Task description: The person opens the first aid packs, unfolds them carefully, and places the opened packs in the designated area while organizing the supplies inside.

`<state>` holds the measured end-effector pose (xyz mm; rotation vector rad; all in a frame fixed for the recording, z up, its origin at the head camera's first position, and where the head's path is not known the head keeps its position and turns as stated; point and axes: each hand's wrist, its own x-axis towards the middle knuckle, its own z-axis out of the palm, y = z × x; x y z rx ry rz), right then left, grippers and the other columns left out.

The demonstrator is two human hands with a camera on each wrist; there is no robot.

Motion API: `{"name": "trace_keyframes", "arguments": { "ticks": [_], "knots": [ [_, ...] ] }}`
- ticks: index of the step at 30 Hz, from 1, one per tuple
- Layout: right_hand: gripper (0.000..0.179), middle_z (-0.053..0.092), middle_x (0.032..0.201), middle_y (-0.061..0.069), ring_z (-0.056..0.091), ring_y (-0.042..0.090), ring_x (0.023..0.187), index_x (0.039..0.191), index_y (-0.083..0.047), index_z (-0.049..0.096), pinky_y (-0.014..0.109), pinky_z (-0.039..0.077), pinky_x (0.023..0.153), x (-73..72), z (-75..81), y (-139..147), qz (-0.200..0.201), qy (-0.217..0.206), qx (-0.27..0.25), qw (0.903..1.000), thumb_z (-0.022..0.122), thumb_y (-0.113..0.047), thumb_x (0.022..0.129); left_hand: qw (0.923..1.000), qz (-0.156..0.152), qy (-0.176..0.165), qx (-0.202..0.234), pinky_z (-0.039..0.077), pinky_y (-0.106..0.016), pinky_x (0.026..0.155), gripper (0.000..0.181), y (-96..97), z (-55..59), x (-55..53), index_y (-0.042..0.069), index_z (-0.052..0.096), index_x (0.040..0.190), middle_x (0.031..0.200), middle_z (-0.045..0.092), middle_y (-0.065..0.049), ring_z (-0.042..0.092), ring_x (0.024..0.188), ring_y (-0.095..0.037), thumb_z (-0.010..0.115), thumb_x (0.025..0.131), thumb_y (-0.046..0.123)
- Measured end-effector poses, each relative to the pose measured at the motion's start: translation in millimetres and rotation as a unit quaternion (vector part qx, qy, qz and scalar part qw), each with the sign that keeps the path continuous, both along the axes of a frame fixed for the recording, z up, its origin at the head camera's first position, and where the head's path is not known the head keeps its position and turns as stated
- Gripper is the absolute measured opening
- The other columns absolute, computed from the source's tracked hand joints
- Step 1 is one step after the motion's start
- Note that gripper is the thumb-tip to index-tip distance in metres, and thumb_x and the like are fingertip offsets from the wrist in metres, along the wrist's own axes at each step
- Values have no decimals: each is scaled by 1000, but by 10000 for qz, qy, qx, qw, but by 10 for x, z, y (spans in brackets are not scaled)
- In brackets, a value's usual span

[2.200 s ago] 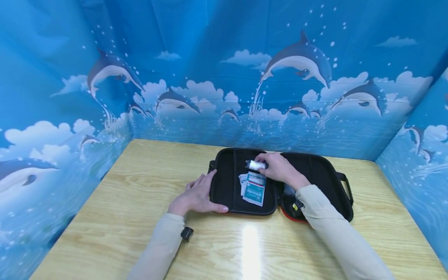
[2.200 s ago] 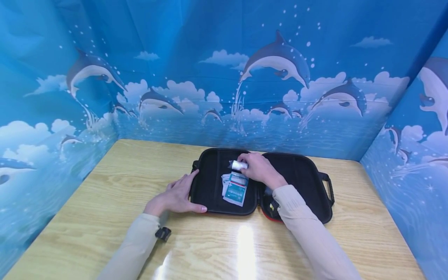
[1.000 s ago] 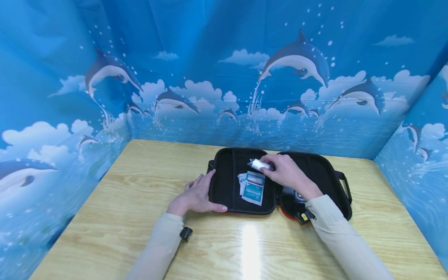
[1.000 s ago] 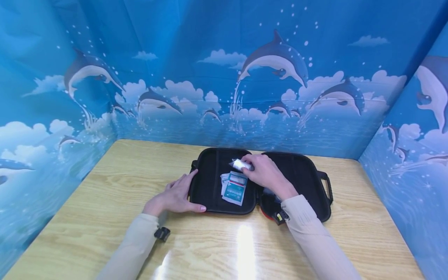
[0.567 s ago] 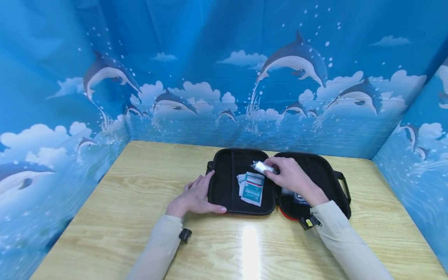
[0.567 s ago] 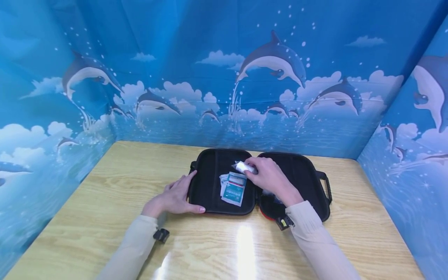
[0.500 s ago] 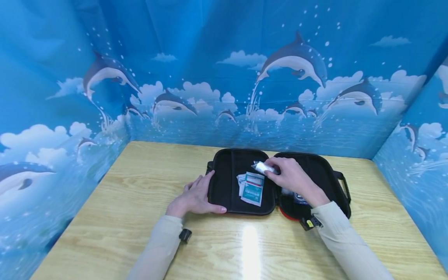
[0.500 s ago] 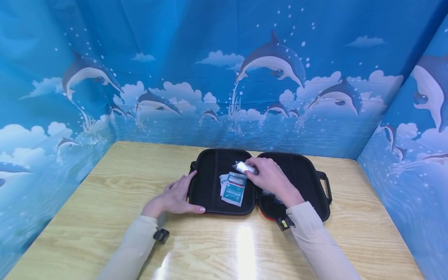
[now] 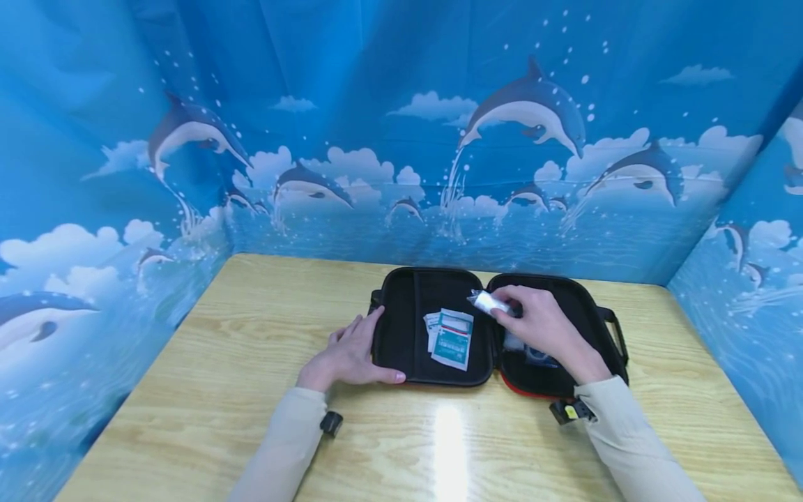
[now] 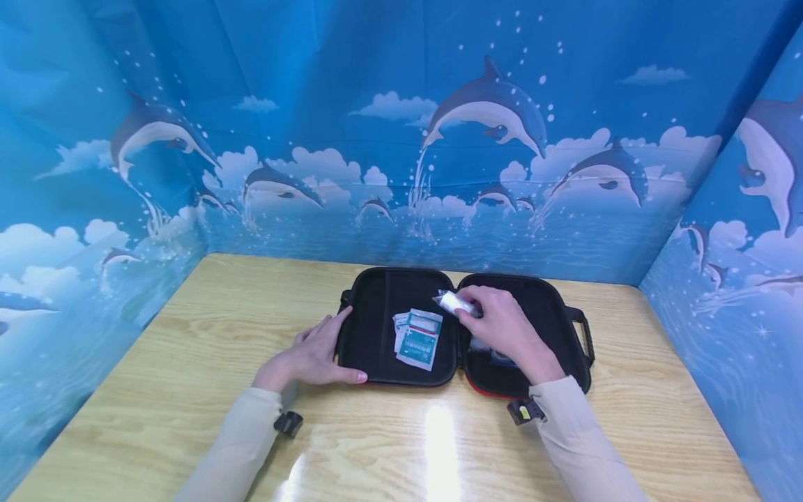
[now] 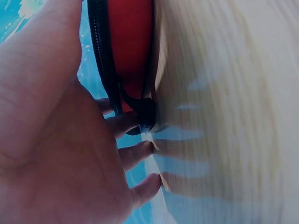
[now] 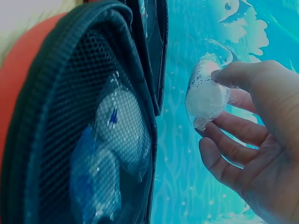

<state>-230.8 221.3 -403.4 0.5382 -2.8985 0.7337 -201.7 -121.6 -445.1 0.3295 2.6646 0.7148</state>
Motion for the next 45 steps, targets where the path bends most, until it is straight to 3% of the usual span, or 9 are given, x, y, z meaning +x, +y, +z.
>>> {"name": "trace_keyframes", "arguments": {
  "ticks": [7,16,37,45],
  "knots": [
    [23,74,106,8,62,20,83,117,-10,72,32,50,68,33,-1,138,-172,135,-65,9997,72,-20,96,10000,-33,4,33,14,-65,125,131,-7,-7,-3,23,4,167,174,13,-9,11,160,-38,81,72,70],
    [20,76,97,9,63,19,78,111,-9,74,30,49,66,54,8,344,-368,608,-141,9974,75,-16,92,10000,-4,-67,11,12,-64,126,131,-16,-1,11,24,2,167,174,12,-8,9,161,-36,81,72,70],
    [22,76,97,17,66,25,79,112,-3,73,27,49,66,101,-17,716,-863,784,-343,9926,75,-14,92,10000,36,-8,71,13,-66,125,129,-6,0,1,22,5,166,173,14,-10,11,160,-38,82,72,68],
    [22,76,91,13,63,13,73,108,-5,75,21,46,65,131,-37,828,-1032,932,-400,9895,77,-17,90,10000,64,20,18,13,-66,125,130,4,-12,-7,22,5,166,173,13,-10,10,160,-38,81,72,69]
  ]
}}
